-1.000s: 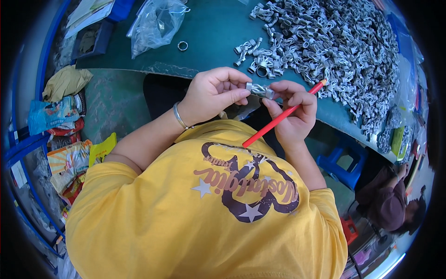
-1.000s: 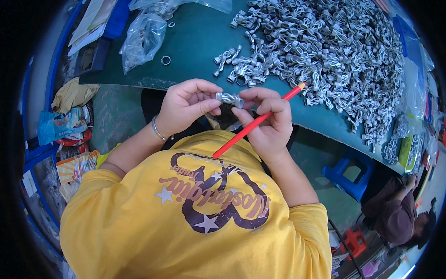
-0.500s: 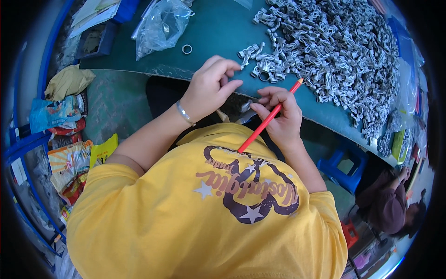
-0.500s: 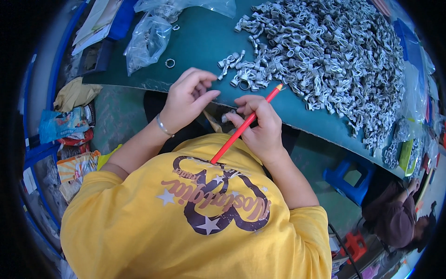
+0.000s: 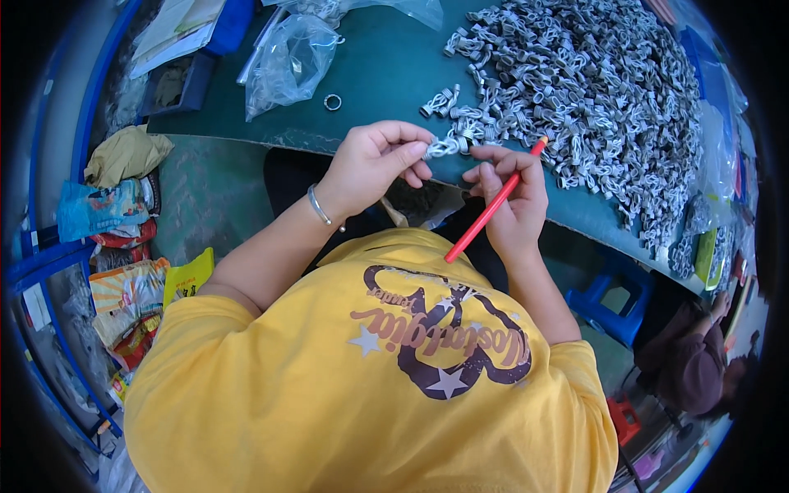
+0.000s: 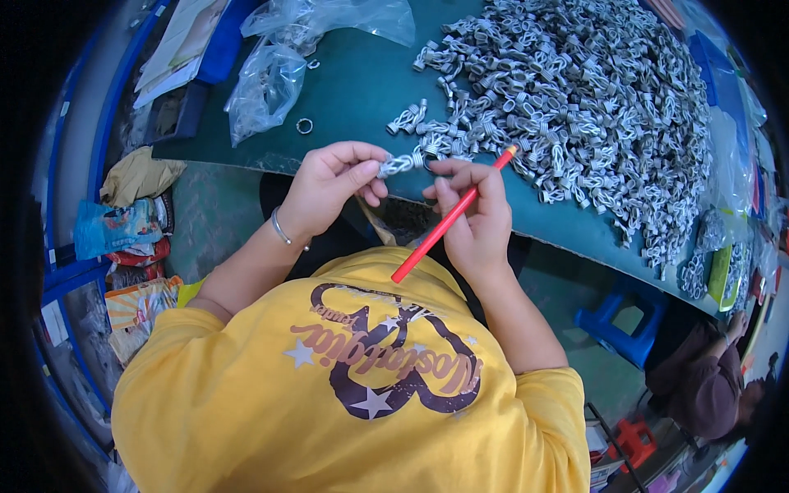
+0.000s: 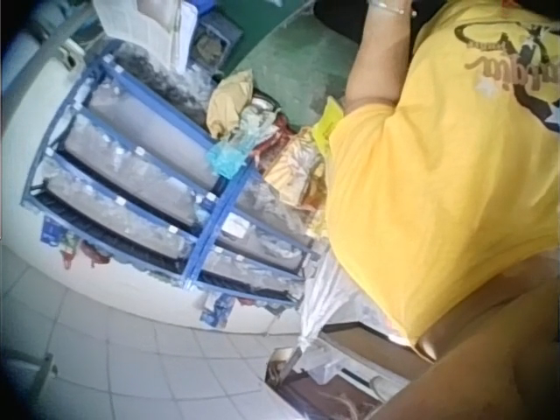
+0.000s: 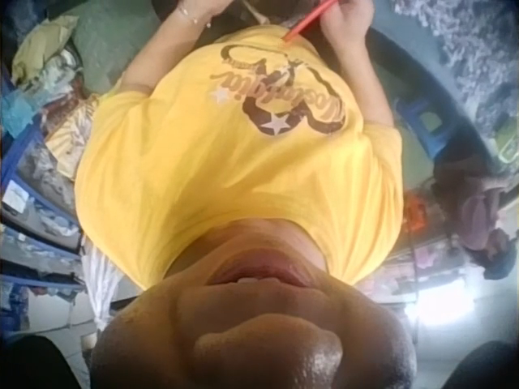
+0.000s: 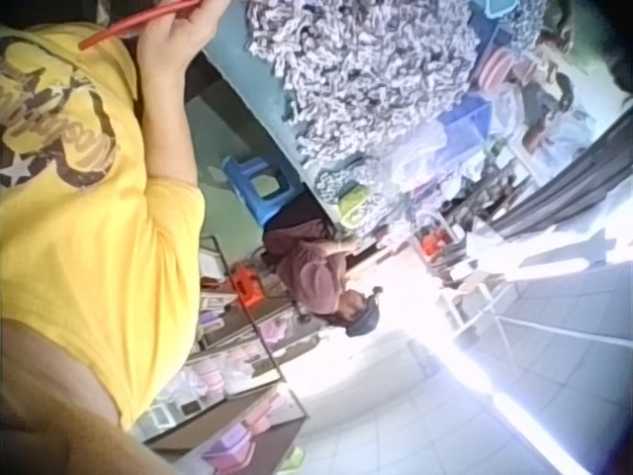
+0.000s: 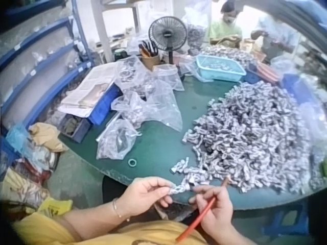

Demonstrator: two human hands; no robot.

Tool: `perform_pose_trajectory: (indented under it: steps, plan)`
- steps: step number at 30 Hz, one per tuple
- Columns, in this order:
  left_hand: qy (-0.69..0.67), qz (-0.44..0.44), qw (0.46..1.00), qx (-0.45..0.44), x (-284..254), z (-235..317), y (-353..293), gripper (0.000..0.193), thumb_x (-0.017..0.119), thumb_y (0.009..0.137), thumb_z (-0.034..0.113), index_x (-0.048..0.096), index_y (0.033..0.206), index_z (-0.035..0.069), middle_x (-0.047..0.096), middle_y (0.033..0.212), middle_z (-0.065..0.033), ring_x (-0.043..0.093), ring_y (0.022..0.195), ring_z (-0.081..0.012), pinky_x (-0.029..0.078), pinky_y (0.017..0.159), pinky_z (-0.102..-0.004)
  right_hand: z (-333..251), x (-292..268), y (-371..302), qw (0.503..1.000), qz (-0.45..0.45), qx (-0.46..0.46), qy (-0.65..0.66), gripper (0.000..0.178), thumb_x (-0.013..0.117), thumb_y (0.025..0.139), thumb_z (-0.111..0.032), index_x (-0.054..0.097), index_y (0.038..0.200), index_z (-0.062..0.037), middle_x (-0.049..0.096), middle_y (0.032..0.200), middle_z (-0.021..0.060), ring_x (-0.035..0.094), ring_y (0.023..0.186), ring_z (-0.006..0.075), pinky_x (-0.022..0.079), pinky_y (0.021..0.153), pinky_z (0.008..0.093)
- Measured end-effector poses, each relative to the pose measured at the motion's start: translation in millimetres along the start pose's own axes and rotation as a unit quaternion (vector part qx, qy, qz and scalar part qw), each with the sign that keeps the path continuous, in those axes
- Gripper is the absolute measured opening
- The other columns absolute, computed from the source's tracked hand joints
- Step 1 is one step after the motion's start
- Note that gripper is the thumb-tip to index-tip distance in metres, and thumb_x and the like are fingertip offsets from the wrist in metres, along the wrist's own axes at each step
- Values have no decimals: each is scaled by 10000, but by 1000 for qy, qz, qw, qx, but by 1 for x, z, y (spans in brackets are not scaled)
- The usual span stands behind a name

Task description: The person picks up and connects small silver-colored metal components by hand while using a red pencil as a secondary aid to align or position the pieces.

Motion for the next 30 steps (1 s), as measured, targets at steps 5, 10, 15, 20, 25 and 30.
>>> perform_pose_trajectory:
  steps: [5,10,15,20,25,30]
  plan:
    - [21,-60,994,89,14,12,-6,210,567,852,-24,571,1060,-61,578,955,-84,609,777,-113,510,686,-213,4,3,7,986,-34,76,145,172,563,845,45,413,854,-39,607,965,148,605,750,117,484,621,194]
    - [-6,-34,986,161,16,20,-12,292,615,791,-86,557,1074,-50,561,984,-80,582,880,-117,493,765,-220,11,3,2,973,-81,78,199,231,575,797,115,409,809,-45,599,987,165,593,820,127,504,718,227]
    - [21,-57,983,172,19,20,-13,276,623,778,-99,564,1042,-48,553,1007,-92,577,902,-125,491,789,-227,10,4,-4,989,-82,8,126,303,625,731,152,412,819,-46,587,1008,158,569,822,124,481,735,239]
    - [45,-48,984,168,12,11,-13,207,610,789,-96,588,990,-55,562,1021,-95,588,880,-132,499,782,-234,-10,0,-5,993,-47,-86,72,380,682,682,144,405,855,-50,580,988,154,564,771,120,485,697,234]
    - [62,-67,991,100,13,-1,-16,181,622,791,-72,602,969,-46,571,999,-88,589,845,-115,503,753,-219,-20,5,-9,986,-74,-140,42,396,710,669,129,407,858,-43,588,949,153,579,768,130,489,671,227]
    - [213,-3,966,147,1,6,-22,140,642,785,-27,617,922,-19,569,937,-57,567,771,-70,477,654,-175,3,10,-16,994,-100,-40,8,339,702,684,113,426,817,-33,599,906,124,588,732,118,495,628,224]
Point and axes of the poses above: each hand's wrist, its own y-axis towards the middle knuckle, its own x-axis out of the palm, z = x × y, the point moved 6 cm from there along y, towards the middle knuckle
